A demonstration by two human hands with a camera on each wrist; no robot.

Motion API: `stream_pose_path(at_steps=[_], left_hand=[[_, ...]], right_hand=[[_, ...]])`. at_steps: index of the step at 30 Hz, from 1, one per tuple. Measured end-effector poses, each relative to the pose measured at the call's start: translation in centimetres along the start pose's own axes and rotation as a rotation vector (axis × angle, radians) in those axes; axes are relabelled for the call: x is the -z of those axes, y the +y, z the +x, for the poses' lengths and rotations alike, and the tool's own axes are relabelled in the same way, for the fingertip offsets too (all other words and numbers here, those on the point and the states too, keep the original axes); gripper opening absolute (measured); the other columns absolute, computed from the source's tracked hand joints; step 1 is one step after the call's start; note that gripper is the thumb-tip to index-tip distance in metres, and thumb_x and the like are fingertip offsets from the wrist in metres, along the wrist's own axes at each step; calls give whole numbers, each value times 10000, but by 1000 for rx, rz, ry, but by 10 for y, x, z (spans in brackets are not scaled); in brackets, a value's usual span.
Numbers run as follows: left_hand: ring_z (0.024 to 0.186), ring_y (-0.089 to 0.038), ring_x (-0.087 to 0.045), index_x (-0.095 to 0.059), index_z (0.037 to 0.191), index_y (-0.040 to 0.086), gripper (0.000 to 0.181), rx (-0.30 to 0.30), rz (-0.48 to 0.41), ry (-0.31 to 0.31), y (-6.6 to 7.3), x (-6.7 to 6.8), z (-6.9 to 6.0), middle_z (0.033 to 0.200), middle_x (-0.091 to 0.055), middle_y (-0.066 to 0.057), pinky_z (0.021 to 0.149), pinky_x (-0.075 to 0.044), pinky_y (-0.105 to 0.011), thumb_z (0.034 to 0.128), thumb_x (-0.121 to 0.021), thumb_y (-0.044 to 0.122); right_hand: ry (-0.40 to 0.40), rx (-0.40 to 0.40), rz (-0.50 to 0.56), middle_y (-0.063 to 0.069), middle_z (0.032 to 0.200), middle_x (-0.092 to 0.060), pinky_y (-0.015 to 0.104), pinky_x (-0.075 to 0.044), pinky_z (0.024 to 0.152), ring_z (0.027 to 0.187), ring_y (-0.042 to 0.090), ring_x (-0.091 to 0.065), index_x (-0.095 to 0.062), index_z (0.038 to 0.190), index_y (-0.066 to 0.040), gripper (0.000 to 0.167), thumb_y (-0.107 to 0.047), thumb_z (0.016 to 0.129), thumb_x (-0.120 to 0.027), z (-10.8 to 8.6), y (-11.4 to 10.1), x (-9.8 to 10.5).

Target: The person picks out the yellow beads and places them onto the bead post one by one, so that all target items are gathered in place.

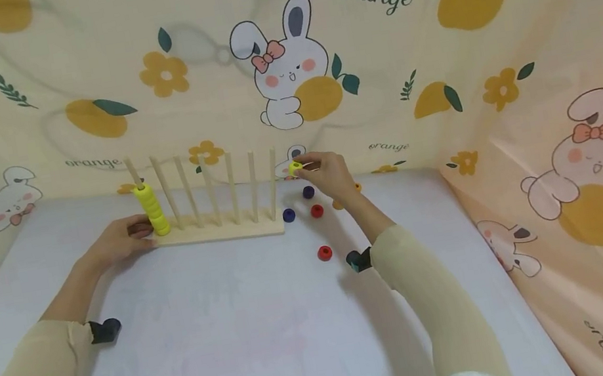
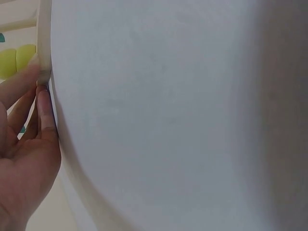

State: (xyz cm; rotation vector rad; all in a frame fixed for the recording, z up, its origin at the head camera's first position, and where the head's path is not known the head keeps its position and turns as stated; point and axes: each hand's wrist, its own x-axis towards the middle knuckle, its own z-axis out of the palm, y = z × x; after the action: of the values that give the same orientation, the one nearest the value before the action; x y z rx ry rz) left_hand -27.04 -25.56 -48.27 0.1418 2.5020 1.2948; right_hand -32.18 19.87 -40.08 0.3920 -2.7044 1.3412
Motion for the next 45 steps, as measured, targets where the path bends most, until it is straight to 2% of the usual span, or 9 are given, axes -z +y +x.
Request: stream_pose_path(at_steps=[7, 13, 20, 24, 28, 38, 45], left_hand=[[1344, -428, -423, -336, 1494, -68, 725, 7, 28, 3, 2, 2, 3, 1463, -433, -282, 1155, -344, -520, 902, -719, 100], [1339, -433, -432, -350, 1481, -84, 722, -15, 35, -2, 1, 5, 2, 1459, -436, -293, 1141, -365, -520, 894, -728, 102], [1321, -440, -452, -355, 1468, -108, 733, -44, 40, -13, 2, 10, 2, 1435, -454, -309, 1129, -382, -519, 881, -744, 94], [1315, -453, -455, -348, 1459, -129, 735, -60, 30, -19, 4, 11, 2, 1422, -455, -330, 1120, -392, -521, 877, -745, 80], [1312, -452, -459, -359, 1453, -130, 727, -47, 43, -15, 7, 10, 2, 1417, -461, -328, 1118, -396, -520, 875, -747, 78], [1314, -440, -463, -363, 1459, -117, 719, -39, 57, -1, 6, 4, 4, 1429, -461, -314, 1118, -400, -509, 881, -742, 82], [1312, -436, -463, -371, 1462, -103, 713, -17, 66, 16, 5, 4, 4, 1423, -471, -304, 1123, -391, -513, 881, -743, 78]], right_hand=[[5, 59, -3, 46, 1057, -735, 264, -562, 731, 919, 187, -679, -734, 1182, -125, 295, -193, 896, -757, 10, -22, 8], [-13, 79, -3, 19, 1037, -733, 261, -571, 750, 917, 177, -677, -726, 1201, -151, 313, -234, 901, -753, 14, -43, 11], [-19, 154, 20, 80, 1053, -733, 245, -589, 750, 897, 253, -706, -716, 1209, -93, 308, -159, 909, -738, 26, -68, 14], [-23, 185, 25, 67, 1070, -728, 233, -586, 757, 893, 212, -704, -721, 1194, -83, 296, -149, 906, -740, 32, -81, 15], [-45, 190, 26, 38, 1091, -731, 246, -587, 751, 896, 174, -702, -727, 1188, -98, 300, -190, 903, -749, 38, -93, 15], [-70, 239, 56, 17, 1039, -740, 300, -603, 763, 878, 117, -698, -742, 1155, -108, 278, -176, 887, -765, 48, -121, 2], [-107, 278, 77, 33, 1081, -738, 229, -587, 821, 920, 106, -702, -738, 1160, -92, 286, -159, 883, -768, 54, -138, -18]])
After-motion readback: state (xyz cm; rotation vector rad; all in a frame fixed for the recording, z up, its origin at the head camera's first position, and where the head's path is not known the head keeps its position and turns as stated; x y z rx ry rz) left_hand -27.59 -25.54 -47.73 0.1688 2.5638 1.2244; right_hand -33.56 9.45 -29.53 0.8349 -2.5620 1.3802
